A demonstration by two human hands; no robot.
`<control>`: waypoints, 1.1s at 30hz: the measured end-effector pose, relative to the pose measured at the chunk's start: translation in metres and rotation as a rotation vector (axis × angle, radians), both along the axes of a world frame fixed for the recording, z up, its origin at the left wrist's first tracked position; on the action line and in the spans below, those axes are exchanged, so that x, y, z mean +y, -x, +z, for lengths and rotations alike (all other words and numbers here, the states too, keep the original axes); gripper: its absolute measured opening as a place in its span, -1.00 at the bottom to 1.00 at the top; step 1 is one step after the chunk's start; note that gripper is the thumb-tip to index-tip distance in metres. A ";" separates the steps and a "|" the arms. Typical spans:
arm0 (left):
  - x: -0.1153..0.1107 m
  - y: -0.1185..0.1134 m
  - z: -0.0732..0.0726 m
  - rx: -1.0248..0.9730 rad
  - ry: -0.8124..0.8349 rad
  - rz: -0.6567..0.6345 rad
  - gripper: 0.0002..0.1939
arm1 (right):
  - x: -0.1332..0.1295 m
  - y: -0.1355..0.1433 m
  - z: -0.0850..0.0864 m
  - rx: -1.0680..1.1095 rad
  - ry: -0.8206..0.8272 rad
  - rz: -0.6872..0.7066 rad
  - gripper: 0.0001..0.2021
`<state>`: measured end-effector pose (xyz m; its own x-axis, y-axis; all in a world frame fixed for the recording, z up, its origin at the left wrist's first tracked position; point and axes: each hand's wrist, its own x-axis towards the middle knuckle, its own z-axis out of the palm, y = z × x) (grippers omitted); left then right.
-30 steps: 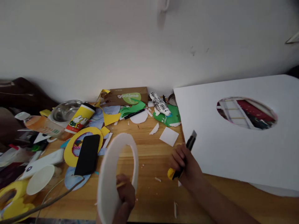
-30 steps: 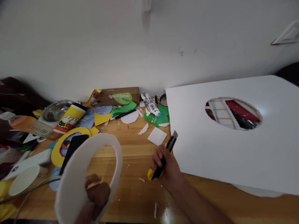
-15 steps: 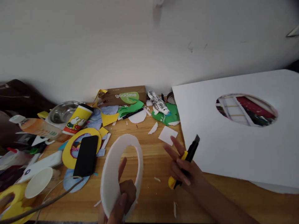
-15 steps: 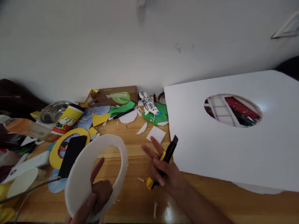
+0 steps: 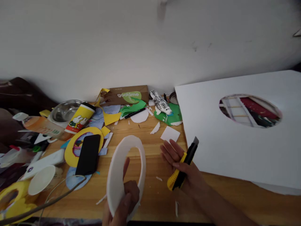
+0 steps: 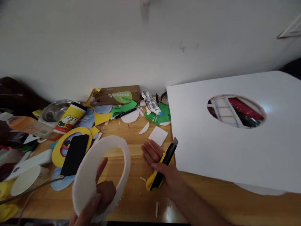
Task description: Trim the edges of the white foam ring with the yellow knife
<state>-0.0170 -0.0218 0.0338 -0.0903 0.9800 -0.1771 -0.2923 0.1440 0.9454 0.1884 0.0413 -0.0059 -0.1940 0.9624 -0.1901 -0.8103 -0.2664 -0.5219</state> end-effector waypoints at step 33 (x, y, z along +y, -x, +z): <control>0.006 -0.017 0.019 0.240 0.111 -0.020 -0.40 | -0.013 0.009 0.014 0.149 -0.016 0.292 -0.46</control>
